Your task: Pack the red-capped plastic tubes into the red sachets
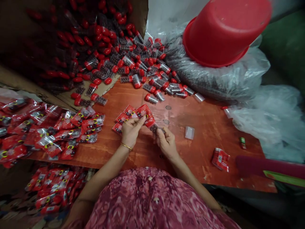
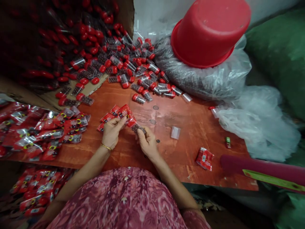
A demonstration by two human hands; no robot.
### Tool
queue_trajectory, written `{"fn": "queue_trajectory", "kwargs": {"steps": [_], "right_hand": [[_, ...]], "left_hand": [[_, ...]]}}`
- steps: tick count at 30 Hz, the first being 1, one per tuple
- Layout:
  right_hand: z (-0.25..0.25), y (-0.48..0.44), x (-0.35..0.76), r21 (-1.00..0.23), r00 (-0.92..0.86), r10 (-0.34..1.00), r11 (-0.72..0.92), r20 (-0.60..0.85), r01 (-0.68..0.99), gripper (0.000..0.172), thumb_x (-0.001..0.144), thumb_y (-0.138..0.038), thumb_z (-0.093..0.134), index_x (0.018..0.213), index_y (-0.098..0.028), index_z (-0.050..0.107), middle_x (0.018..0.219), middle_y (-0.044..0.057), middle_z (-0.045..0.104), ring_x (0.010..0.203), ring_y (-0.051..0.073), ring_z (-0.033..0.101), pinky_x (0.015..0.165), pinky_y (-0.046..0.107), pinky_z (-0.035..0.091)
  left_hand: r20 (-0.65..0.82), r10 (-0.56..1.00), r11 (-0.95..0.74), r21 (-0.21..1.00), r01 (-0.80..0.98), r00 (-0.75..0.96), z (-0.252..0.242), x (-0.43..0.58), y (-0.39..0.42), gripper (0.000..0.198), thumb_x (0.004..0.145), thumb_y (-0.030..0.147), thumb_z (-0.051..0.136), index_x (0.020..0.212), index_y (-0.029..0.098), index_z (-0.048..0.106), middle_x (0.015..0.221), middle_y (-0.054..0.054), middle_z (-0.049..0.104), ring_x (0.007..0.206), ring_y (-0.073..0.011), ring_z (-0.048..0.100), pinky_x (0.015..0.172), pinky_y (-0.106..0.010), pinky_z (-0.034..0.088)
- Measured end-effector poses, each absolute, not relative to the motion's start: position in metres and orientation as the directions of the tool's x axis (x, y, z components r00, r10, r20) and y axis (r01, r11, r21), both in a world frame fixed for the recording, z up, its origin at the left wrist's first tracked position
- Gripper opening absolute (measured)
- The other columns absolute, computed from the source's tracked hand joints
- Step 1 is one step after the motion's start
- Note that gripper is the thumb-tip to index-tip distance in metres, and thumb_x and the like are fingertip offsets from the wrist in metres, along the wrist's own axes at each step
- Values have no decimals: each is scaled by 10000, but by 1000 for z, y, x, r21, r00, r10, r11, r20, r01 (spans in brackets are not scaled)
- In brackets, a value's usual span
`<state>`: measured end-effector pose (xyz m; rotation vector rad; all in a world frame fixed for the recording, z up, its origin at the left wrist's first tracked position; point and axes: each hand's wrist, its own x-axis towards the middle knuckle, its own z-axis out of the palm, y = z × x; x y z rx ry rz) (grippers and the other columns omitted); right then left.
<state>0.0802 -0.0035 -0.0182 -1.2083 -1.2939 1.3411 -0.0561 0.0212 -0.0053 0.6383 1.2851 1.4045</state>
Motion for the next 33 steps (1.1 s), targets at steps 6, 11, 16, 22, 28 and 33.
{"fn": "queue_trajectory", "kwargs": {"steps": [6,11,16,22,28,33], "right_hand": [[-15,-3,79,-991,-241,961,-132,-137,38,360,808,-544,485,755,-189,511,505,-64,461,375,56,384,364,186,307],[-12,-1,80,-989,-165,975,-147,-149,21,378,803,-559,472,734,-190,516,505,-57,476,353,54,362,355,195,283],[-14,-2,85,-993,-149,982,-108,-113,45,331,822,-487,487,694,-185,528,477,-58,456,378,62,357,398,204,290],[-2,-6,84,-991,-190,979,-47,-70,123,306,816,-447,500,673,-180,539,506,-39,474,442,78,387,427,211,287],[2,-1,83,-984,-179,971,-138,-157,116,352,788,-498,505,632,-183,518,454,-48,458,390,70,355,387,206,266],[-2,1,84,-973,-196,953,-222,-230,61,365,769,-523,516,634,-184,513,425,-59,444,346,65,370,353,196,266]], "left_hand": [[-176,935,127,976,-175,-308,-6,-60,21,301,618,414,718,520,149,611,479,47,519,475,-64,410,482,-208,314],[-243,921,172,955,-241,-305,0,-66,24,327,564,425,747,496,152,581,488,39,550,494,-74,469,525,-211,368],[-457,858,304,819,-487,-234,4,-72,29,379,481,452,783,549,149,565,548,27,595,545,-82,552,563,-205,417],[-491,844,317,782,-536,-216,11,-60,26,441,412,460,805,518,148,511,541,41,571,529,-69,517,557,-204,420],[-348,914,263,900,-348,-208,3,-62,18,382,565,476,737,521,145,553,531,41,535,534,-71,481,595,-220,420],[-313,937,257,919,-300,-156,0,-67,16,352,613,464,709,527,148,581,545,27,555,539,-78,479,588,-222,421]]}}
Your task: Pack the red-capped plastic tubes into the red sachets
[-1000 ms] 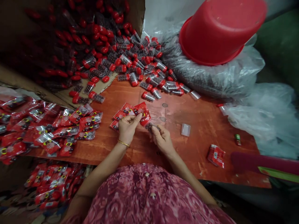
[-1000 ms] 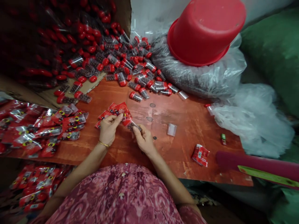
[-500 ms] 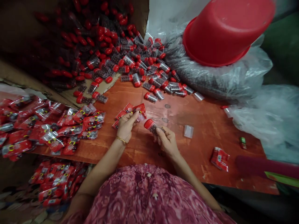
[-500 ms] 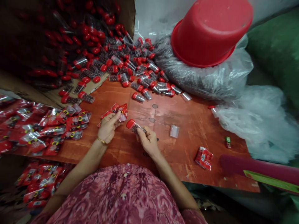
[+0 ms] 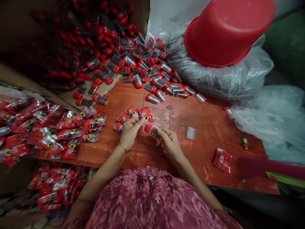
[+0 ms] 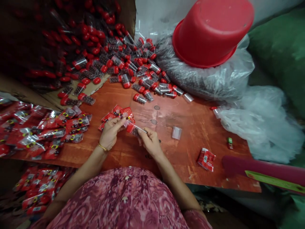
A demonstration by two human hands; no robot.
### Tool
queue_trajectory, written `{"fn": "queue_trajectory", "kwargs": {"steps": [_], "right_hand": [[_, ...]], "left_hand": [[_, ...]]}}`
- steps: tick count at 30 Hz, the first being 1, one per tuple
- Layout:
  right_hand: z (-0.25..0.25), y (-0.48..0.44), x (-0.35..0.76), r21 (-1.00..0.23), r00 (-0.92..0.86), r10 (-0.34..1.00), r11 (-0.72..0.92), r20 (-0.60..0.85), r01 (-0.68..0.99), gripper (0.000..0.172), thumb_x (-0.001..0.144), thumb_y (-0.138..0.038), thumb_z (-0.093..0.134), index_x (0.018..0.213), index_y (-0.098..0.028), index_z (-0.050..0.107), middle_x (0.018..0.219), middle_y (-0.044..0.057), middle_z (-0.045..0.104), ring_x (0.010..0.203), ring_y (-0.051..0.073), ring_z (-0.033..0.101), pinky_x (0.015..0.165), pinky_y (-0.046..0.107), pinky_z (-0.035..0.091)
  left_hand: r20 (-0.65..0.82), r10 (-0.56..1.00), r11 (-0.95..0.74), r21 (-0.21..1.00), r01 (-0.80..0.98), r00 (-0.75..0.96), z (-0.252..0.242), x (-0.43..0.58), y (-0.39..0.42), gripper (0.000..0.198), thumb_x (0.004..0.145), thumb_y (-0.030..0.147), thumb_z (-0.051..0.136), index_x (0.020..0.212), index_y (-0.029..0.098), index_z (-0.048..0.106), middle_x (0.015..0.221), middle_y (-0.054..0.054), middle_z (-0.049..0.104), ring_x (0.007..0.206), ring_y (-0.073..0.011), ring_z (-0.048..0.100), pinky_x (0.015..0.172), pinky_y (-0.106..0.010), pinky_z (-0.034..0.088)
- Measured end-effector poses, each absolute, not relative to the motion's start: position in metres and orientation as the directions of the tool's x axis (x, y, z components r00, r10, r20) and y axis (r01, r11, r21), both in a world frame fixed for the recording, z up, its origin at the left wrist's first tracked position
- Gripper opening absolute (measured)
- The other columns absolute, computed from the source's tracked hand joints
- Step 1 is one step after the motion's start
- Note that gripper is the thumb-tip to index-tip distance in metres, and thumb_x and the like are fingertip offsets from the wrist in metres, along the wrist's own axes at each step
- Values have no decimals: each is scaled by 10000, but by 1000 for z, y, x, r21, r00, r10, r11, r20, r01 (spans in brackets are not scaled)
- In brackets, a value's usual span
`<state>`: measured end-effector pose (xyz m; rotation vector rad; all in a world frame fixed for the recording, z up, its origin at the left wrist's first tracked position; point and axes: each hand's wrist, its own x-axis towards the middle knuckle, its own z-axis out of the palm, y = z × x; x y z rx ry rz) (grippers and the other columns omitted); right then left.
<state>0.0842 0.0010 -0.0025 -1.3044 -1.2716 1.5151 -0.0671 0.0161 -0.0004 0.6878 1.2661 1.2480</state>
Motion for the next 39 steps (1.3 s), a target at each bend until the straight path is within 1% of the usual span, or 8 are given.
{"fn": "queue_trajectory", "kwargs": {"steps": [8,14,20,24,27,31,35,39], "right_hand": [[-4,2,83,-980,-170,966,-194,-197,34,411,759,-583,503,651,-186,505,430,-57,468,323,55,362,329,186,266],[-8,0,78,-982,-192,964,-189,-186,4,390,783,-569,492,720,-186,514,472,-64,471,334,52,379,330,184,284],[-14,-1,68,-982,-198,963,-188,-181,-16,397,777,-589,491,771,-192,493,509,-73,449,380,52,388,360,178,353],[-14,1,61,-965,-185,956,-248,-230,-82,375,769,-575,508,775,-203,472,511,-88,398,380,50,344,354,176,385],[-15,1,57,-950,-183,950,-280,-253,-142,365,778,-578,482,745,-217,434,515,-95,362,365,49,295,340,185,385],[-17,2,55,-987,-107,982,-157,-153,-27,326,790,-530,498,749,-208,470,566,-65,399,452,69,361,407,193,384],[-16,5,51,-991,-4,991,-135,-135,-7,302,807,-510,483,753,-213,473,590,-50,430,504,87,407,478,210,413],[-12,7,52,-950,-212,948,-272,-236,-157,308,814,-535,455,783,-229,447,549,-78,417,394,71,373,429,219,418]], "left_hand": [[-299,941,247,928,-278,-161,-4,-65,15,288,539,386,780,607,139,650,578,5,609,556,-98,509,554,-221,409],[-330,936,280,907,-314,-121,-6,-57,12,309,576,416,754,616,126,655,606,-7,626,577,-105,528,580,-233,424],[-320,921,247,920,-303,-221,-7,-49,15,308,598,421,730,598,129,632,559,13,598,528,-83,495,549,-215,401],[-311,937,257,923,-288,-161,-4,-48,17,282,599,402,723,621,135,635,579,9,615,535,-91,510,548,-215,413],[-335,935,276,895,-349,-118,0,-48,17,285,587,404,730,607,140,624,583,9,621,530,-86,514,551,-211,422],[-345,936,269,830,-488,-69,-2,-43,15,310,594,432,729,632,142,624,613,10,628,544,-74,523,563,-200,432],[-379,923,306,828,-470,-67,-6,-36,9,359,622,492,695,583,150,592,491,27,558,415,-69,464,412,-202,374],[-390,921,352,810,-469,19,0,-43,10,383,643,513,671,560,156,558,425,33,503,334,-84,444,312,-213,303]]}}
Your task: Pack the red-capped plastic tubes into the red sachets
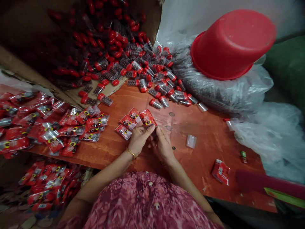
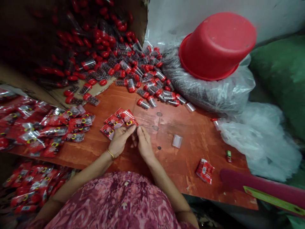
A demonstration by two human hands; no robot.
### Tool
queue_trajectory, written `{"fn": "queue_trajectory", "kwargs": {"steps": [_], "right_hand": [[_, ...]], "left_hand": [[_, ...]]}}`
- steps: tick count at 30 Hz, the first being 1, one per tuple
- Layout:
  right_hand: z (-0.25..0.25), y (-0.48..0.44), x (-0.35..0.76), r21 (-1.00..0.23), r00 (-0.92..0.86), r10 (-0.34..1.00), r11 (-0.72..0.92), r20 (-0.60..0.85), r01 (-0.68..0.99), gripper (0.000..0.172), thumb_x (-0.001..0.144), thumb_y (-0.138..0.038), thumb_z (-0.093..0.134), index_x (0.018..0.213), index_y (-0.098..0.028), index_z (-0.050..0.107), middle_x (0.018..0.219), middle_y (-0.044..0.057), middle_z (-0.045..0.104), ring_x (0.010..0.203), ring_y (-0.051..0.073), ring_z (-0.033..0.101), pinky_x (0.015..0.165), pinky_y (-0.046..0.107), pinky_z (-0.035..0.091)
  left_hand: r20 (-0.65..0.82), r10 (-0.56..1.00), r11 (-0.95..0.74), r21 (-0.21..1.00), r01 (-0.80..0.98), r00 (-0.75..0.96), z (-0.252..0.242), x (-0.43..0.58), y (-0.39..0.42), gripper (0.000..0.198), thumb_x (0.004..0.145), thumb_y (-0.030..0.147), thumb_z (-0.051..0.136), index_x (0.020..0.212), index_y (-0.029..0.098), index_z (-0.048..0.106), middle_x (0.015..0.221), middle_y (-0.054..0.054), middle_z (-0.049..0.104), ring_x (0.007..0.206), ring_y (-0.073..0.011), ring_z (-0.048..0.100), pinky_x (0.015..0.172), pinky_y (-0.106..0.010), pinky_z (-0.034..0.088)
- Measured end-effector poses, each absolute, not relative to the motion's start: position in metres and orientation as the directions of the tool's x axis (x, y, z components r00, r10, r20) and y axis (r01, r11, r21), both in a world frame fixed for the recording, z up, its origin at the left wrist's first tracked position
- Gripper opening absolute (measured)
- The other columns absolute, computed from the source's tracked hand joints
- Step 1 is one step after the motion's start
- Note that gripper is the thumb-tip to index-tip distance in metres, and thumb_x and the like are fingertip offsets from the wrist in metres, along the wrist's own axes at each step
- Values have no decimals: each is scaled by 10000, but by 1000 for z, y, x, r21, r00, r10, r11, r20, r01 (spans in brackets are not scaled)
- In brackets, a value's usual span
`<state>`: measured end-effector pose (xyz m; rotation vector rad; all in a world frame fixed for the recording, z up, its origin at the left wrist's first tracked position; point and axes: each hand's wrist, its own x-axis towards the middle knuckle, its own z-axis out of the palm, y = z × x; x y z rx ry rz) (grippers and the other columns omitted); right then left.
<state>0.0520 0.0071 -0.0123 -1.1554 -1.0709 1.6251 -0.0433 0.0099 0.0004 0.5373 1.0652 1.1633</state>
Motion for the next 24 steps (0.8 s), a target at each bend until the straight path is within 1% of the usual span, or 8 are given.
{"fn": "queue_trajectory", "kwargs": {"steps": [4,9,13,15,16,19,21,24], "right_hand": [[-6,10,59,-970,-274,948,-203,-161,-132,337,761,-497,577,931,-219,491,617,-61,533,413,70,464,426,210,423],[-6,17,50,-995,-234,970,-74,-58,-61,271,759,-445,612,781,-196,509,533,-65,531,381,67,458,383,190,387],[-8,35,36,-983,-311,947,124,77,135,268,811,-445,539,729,-190,529,577,-20,572,465,102,511,451,223,422],[-11,57,37,-885,-310,932,296,186,360,271,853,-434,468,782,-189,561,679,24,620,594,143,569,561,270,457],[-13,71,40,-793,-301,924,363,237,489,269,868,-419,443,838,-187,576,758,52,645,678,170,590,627,301,464],[-25,116,53,-465,-276,889,432,366,773,302,870,-356,437,1023,-134,572,967,148,658,881,255,579,785,398,433],[-36,138,60,-305,-335,870,450,362,840,322,868,-313,443,1078,-101,564,1045,182,642,949,285,555,844,432,396],[-50,144,65,-207,-411,849,491,331,847,308,883,-285,421,1096,-125,575,1095,153,637,958,283,540,850,423,383]], "left_hand": [[-332,943,278,785,-553,3,5,-51,13,389,632,493,691,556,139,549,451,28,510,360,-61,441,358,-205,340],[-323,946,261,737,-623,14,4,-50,6,446,617,516,692,483,143,487,424,48,452,365,-63,436,389,-219,354],[-340,924,142,727,-672,-173,15,-78,-1,335,608,452,733,644,137,626,575,16,611,531,-89,559,552,-229,453],[-351,847,4,756,-654,-400,20,-113,-7,346,623,477,717,740,155,667,713,-5,697,695,-127,635,706,-262,487],[-336,791,-89,764,-640,-511,21,-135,-10,332,655,496,684,733,174,665,731,7,711,724,-130,645,743,-273,487],[-234,503,-409,783,-468,-832,18,-210,-18,300,836,475,474,691,259,623,624,125,685,715,-65,637,811,-239,467],[-211,377,-468,797,-382,-902,17,-249,-22,412,859,538,355,672,258,593,622,143,684,858,-51,634,865,-213,449],[-177,374,-427,838,-339,-910,21,-268,-27,587,861,596,146,739,252,606,742,109,715,1037,-47,583,918,-203,432]]}}
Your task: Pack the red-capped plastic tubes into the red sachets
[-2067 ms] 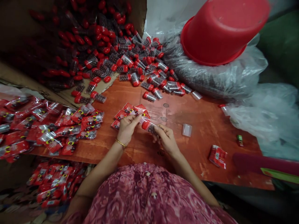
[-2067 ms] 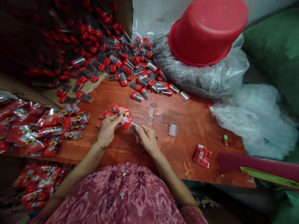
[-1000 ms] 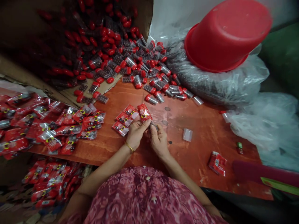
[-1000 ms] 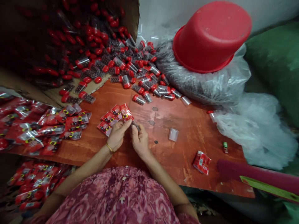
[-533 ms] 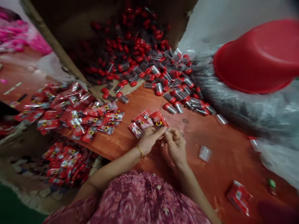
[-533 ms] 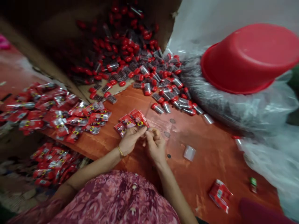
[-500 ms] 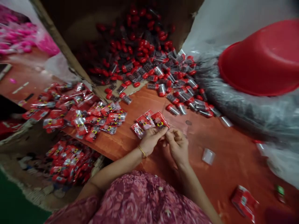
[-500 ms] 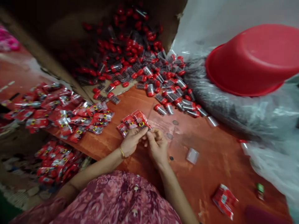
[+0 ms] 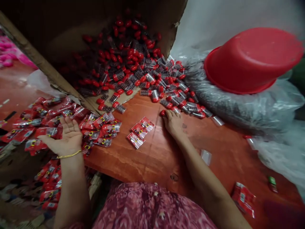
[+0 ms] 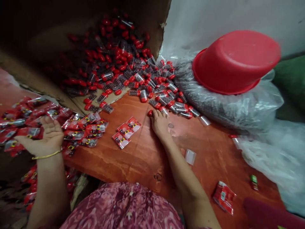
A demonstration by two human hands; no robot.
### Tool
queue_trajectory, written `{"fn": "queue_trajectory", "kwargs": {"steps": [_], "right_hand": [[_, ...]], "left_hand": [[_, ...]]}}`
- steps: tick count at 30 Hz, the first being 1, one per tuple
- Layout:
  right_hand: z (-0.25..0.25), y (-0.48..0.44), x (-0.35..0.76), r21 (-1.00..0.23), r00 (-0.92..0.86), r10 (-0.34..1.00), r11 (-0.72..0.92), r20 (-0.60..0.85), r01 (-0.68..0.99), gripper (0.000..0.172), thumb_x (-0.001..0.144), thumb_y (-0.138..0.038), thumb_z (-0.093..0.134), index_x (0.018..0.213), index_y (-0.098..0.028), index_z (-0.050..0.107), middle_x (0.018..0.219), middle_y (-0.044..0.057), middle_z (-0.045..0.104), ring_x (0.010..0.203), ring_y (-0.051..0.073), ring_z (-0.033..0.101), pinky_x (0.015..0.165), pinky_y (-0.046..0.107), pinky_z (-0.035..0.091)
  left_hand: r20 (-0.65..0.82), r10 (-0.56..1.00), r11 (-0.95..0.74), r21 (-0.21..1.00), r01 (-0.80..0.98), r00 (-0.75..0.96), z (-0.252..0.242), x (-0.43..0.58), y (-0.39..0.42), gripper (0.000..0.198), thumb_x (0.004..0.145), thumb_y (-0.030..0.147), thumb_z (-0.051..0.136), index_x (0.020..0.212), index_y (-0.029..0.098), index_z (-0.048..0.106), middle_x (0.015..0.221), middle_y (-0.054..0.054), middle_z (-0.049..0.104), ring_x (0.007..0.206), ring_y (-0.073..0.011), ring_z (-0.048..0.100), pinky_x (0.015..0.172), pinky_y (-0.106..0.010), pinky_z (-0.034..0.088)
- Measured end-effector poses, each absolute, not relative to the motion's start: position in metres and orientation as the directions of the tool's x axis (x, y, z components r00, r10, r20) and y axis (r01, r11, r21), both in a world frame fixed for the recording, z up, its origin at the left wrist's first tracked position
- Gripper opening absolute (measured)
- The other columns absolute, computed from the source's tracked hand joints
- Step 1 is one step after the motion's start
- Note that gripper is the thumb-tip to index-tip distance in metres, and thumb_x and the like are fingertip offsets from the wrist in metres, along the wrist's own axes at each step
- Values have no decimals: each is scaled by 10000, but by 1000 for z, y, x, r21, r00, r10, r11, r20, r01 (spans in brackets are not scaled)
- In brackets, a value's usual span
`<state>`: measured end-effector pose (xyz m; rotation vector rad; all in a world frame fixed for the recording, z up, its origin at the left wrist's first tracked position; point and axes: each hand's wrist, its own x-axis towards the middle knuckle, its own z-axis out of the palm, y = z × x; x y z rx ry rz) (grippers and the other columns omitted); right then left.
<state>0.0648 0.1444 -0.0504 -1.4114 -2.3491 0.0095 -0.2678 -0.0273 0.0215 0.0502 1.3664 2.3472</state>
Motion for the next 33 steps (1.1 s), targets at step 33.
{"fn": "queue_trajectory", "kwargs": {"steps": [33], "right_hand": [[-67,48,120,-333,-393,849,507,353,795,379,893,-285,400,1231,-143,494,1223,142,564,1140,260,469,955,436,383]], "left_hand": [[25,981,173,347,922,-193,-22,-108,65,216,810,363,530,889,297,721,1237,-60,596,1232,-305,442,1036,-544,237]]}}
